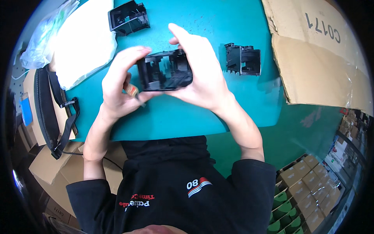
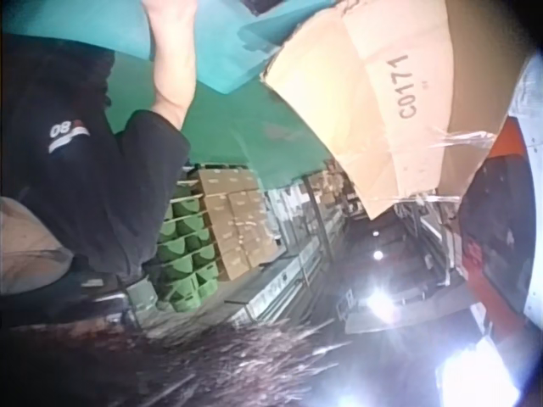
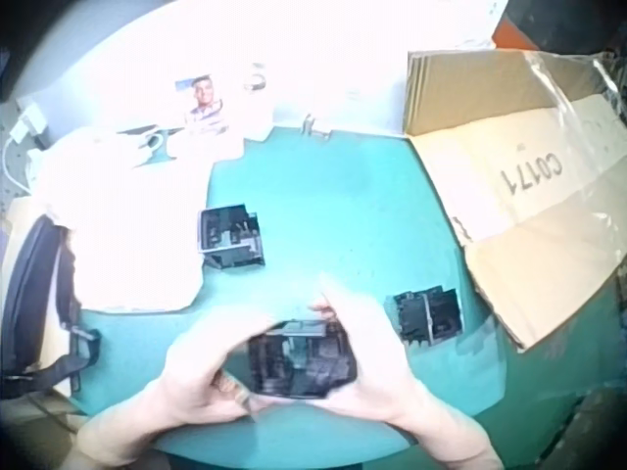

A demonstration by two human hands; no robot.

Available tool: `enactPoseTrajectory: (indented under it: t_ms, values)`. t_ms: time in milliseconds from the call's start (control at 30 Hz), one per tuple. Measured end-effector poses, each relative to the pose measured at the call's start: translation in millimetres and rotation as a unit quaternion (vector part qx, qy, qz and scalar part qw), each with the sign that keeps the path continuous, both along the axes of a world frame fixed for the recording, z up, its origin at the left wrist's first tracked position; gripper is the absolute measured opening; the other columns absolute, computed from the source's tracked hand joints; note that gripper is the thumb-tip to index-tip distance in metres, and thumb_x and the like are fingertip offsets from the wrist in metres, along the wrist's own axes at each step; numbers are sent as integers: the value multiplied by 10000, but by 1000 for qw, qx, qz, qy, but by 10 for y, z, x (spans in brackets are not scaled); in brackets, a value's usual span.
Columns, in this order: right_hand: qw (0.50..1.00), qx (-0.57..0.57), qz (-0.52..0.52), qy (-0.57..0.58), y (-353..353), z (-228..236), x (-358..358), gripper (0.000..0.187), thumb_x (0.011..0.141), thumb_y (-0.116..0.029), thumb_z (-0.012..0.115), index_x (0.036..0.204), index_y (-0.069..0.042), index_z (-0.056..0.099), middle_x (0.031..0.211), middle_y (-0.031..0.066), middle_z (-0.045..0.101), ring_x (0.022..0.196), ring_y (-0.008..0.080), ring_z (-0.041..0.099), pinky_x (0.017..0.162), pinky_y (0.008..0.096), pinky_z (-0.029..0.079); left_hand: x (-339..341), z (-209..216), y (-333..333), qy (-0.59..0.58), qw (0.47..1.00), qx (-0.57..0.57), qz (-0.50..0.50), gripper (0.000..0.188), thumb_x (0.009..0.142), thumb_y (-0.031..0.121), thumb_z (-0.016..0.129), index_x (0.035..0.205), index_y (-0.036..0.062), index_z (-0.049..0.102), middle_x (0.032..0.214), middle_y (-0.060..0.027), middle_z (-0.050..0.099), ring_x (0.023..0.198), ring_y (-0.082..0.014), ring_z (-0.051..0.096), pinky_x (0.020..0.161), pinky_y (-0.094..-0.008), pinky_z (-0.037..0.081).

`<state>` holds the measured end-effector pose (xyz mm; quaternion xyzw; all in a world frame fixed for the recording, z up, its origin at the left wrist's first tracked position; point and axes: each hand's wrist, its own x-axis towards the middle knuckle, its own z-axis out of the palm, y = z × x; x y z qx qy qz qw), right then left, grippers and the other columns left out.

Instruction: The person unpacks small black plastic electronic components from a cardboard box and places them on a green workbench. They use a red utility knife to scrape or clean the interior of the components before placing them into clear plastic bags. The person then places the bagged components back into the cardboard box.

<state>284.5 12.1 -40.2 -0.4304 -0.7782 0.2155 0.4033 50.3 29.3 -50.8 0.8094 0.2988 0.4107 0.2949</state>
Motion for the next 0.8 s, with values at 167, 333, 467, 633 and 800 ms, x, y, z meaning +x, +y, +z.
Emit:
enactPoseTrajectory:
  t_ms: [167, 333, 467, 633, 800]
  values:
    - [972, -14, 70, 223, 20, -118, 97, 958, 605, -148, 943, 1433, 39, 498, 1266, 183, 636, 1116, 268, 647, 950, 373, 524, 23, -17, -133, -181, 965, -186, -33, 646, 778, 79, 870, 1329, -24, 549, 1368, -239, 609, 1063, -169, 674, 667, -188, 495]
    - [979, 26, 96, 180, 27, -91, 160, 740, 634, -209, 945, 1251, 59, 635, 1174, 183, 701, 990, 277, 692, 856, 367, 554, 16, -123, -41, -184, 972, -104, -99, 524, 746, 117, 867, 1185, -28, 622, 1312, -283, 623, 1055, -254, 690, 701, -261, 544]
    - [979, 77, 104, 155, 46, -64, 155, 691, 652, -223, 935, 1218, 59, 657, 1171, 179, 718, 942, 286, 702, 832, 368, 558, -42, -4, -4, -8, 997, -5, -71, 456, 693, 213, 818, 1112, 46, 748, 1230, -218, 656, 995, -337, 709, 820, -370, 584]
    - [983, 80, 115, 115, 66, -20, 186, 689, 638, -194, 924, 1223, 54, 658, 1170, 171, 719, 920, 294, 699, 810, 361, 557, -62, 43, 69, 73, 989, 59, -112, 373, 813, 213, 803, 1132, 22, 775, 1201, -234, 613, 945, -290, 703, 719, -327, 591]
    - [983, 67, 117, 122, 63, -26, 182, 698, 624, -196, 925, 1223, 47, 662, 1152, 161, 718, 886, 284, 685, 788, 354, 554, -78, 57, 60, 108, 987, 65, -100, 416, 762, 257, 795, 1126, 56, 789, 1181, -237, 630, 932, -310, 709, 742, -348, 583]
